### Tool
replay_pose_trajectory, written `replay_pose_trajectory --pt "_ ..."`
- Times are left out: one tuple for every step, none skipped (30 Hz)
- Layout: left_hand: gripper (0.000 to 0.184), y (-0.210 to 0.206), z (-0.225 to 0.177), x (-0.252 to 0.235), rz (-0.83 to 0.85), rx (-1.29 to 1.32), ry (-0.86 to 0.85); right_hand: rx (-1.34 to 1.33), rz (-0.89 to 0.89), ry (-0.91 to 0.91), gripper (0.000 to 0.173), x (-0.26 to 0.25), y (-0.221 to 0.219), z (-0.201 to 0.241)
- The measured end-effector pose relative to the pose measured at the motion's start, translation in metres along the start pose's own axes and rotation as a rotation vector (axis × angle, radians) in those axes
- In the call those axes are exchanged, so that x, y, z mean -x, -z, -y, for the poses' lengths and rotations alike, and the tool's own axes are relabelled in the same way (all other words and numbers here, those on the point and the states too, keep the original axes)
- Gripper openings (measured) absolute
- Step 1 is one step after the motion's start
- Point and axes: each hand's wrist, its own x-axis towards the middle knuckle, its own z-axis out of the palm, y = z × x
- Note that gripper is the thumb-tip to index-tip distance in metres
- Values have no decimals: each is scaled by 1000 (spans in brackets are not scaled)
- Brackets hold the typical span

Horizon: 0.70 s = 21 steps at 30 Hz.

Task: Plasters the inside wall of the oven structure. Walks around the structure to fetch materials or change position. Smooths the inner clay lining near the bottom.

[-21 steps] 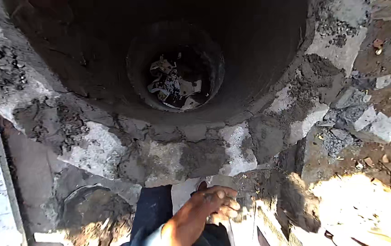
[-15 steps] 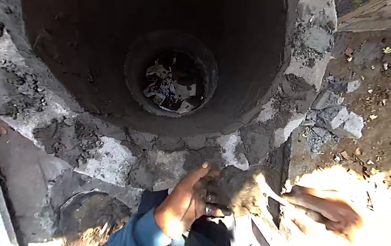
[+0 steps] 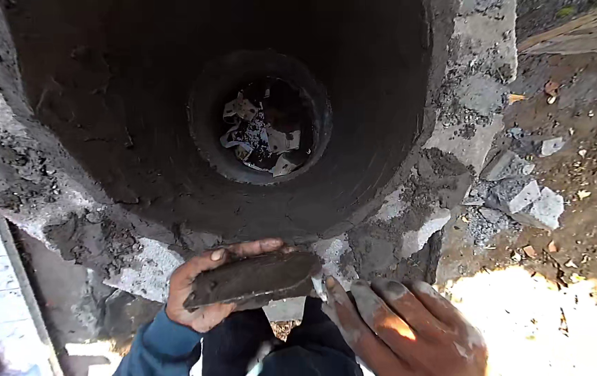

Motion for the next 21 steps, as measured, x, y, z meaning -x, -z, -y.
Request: replay_pose_trajectory --pt "58 1 -5 -7 29 -35 -17 -23 -29 -5 24 -6 1 -7" --pt "56 3 -11 -14 50 -68 -34 -60 -56 -19 25 -13 1 -15" --pt "54 5 -17 -20 50 -94 -43 -96 -87 -41 26 -21 1 -24" --pt "51 8 -27 -28 45 -112 -26 -120 -112 -69 27 -30 0 -34" --pt "48 11 -37 -38 27 -143 4 -154 -131 -101 27 -40 0 -46" --pt "48 16 -48 -50 24 -190 49 -194 -126 -135 29 -50 1 -58" --pt "50 21 -59 -64 28 -264 95 -229 -93 -178 32 -59 2 -71" --pt "52 30 -70 -78 45 -322 138 -247 -46 -224 34 -69 2 -85" --pt "53 41 -80 -95 58 -367 177 -247 12 -264 37 -80 0 -100" --pt "52 53 -91 -112 68 -399 214 -237 84 -298 39 -90 -4 -115" --pt "51 68 -97 -128 41 -426 250 -229 167 -325 40 -100 -11 -130" --pt "49 83 -102 -143 -13 -448 291 -218 252 -342 39 -110 -21 -145" --pt "48 99 -105 -158 -72 -482 327 -210 339 -346 36 -121 -31 -160" --pt "47 116 -105 -171 -136 -509 361 -196 440 -354 33 -132 -43 -173" --pt "47 133 -103 -183 -199 -538 399 -184 559 -369 28 -143 -55 -185" --pt "46 150 -98 -193 -263 -559 443 -166 684 -394 24 -155 -68 -194" --pt "45 168 -93 -201 -323 -578 489 -142 818 -437 22 -167 -82 -199" --pt "44 187 -87 -208 -363 -594 534 -118 938 -477 22 -178 -99 -204" --pt "43 206 -81 -213 -393 -594 580 -103 1043 -498 22 -186 -117 -208" --pt "41 222 -72 -214 -430 -596 624 -104 1142 -508 23 -190 -136 -209" --pt "40 238 -66 -216 -455 -611 662 -113 1214 -512 24 -193 -154 -212"
